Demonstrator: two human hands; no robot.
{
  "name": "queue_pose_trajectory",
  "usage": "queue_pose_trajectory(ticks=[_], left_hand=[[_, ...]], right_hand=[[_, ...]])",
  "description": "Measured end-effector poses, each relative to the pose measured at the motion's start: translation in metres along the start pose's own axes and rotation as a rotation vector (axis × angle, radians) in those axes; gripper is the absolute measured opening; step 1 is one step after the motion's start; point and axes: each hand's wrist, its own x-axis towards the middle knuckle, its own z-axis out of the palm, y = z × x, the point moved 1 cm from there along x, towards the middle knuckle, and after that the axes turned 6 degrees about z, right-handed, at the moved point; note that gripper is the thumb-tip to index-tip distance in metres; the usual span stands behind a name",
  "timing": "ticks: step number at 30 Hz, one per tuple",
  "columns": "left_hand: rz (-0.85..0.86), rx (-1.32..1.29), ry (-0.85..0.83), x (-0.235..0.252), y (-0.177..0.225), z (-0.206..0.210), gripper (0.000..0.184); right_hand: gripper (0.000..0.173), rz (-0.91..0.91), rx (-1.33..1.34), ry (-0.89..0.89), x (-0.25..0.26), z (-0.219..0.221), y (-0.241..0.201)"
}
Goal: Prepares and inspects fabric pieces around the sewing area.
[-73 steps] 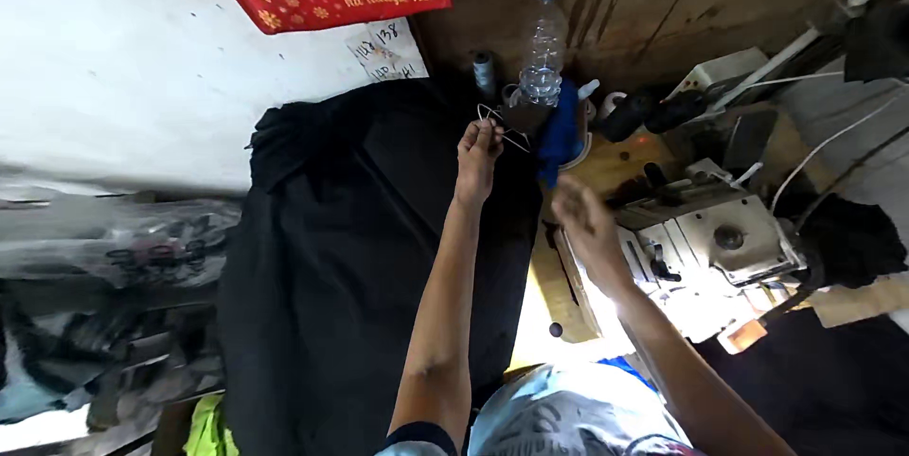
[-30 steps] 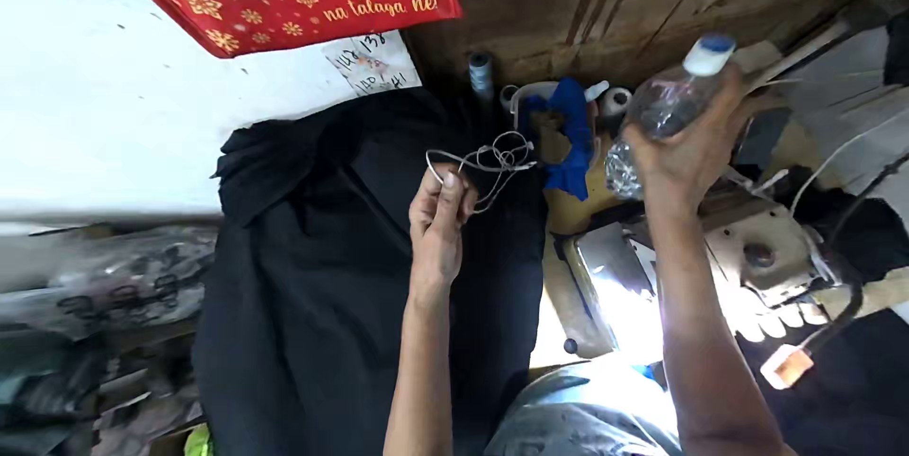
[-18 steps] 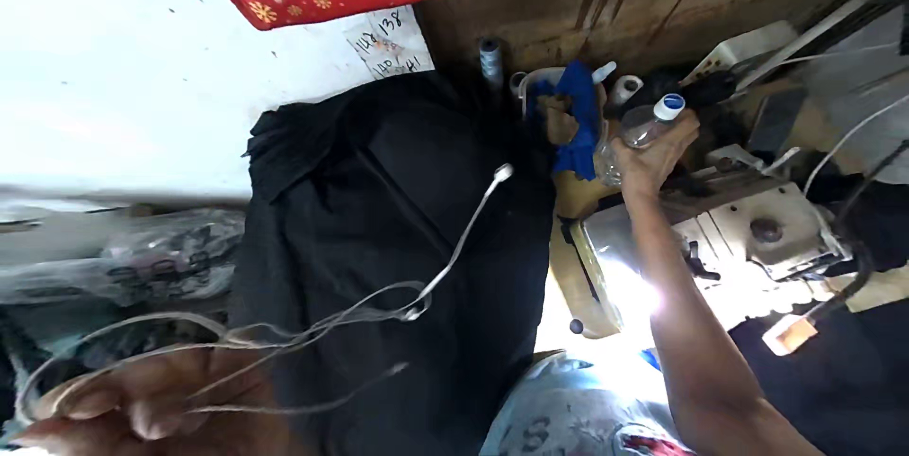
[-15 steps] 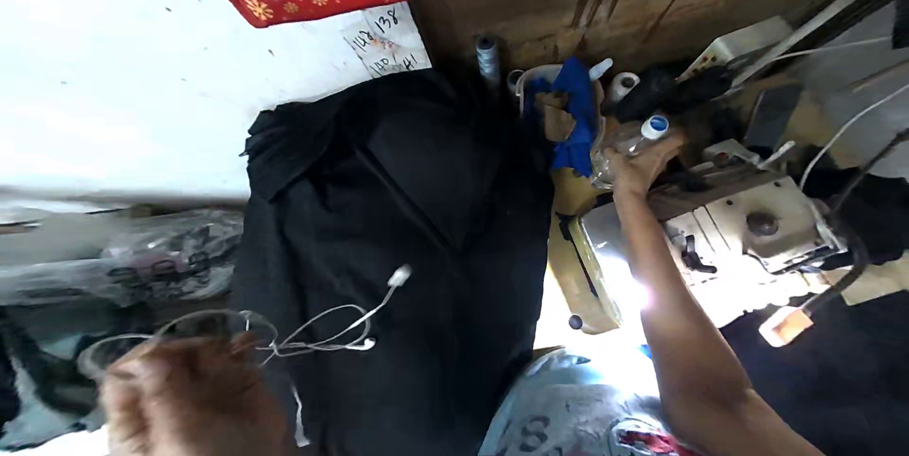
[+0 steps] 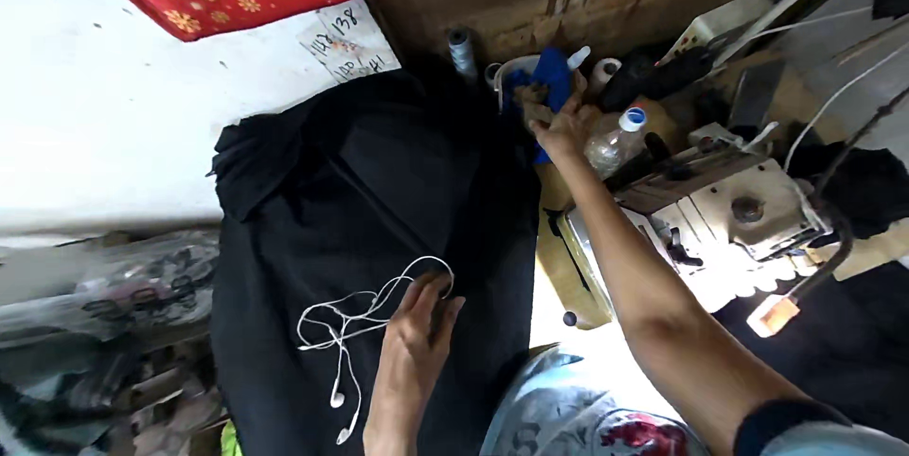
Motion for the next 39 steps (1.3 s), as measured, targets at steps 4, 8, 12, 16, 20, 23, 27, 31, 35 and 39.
queue_pose_trajectory(ticks=[4, 8, 12, 16, 20, 23, 27, 31, 35, 39], left_hand=[[-0.108, 0.01, 0.28, 0.0, -0.008, -0.016, 0.041], [-0.208, -0.406, 0.414, 0.019, -0.01, -0.01, 0.038], [-0.28, -0.757, 0.34, 0.063, -0.002, 0.015, 0.063], [-0.478, -1.073, 0.354, 0.111, -0.005, 0.024, 0.048], [-0.602, -0.935, 0.336, 0.122, -0.008, 0.014, 0.02], [-0.597, -0.709, 0.427, 0.11, -0.005, 0.003, 0.026], [-0.552, -0.602, 0.586, 0.084, -0.007, -0.025, 0.02], [-0.658, -0.447, 0.494, 0.069, -0.039, -0.008, 0.042], [-0.664, -0.426, 0.498, 0.055, -0.056, 0.014, 0.051], [-0.641, -0.495, 0.561, 0.054, -0.058, 0.021, 0.048]], right_hand=[[0.05, -0.19, -0.011, 0.128, -0.007, -0.008, -0.019], [0.025, -0.652, 0.09, 0.197, -0.079, -0.001, -0.028], [0.016, -1.09, 0.142, 0.067, -0.125, 0.022, -0.023], [0.009, -1.368, 0.298, -0.152, -0.161, 0.023, -0.019], [0.018, -1.269, 0.38, -0.575, -0.165, 0.009, -0.012], [0.028, -1.086, 0.455, -0.454, -0.128, -0.015, -0.011], [0.062, -0.624, -0.222, -0.165, -0.041, -0.032, 0.015], [0.069, -0.397, -0.533, -0.188, 0.0, -0.003, 0.04], [0.045, -0.328, -0.341, -0.252, 0.007, -0.029, 0.022], [0.051, -0.286, 0.044, -0.161, 0.002, -0.068, 0.008]])
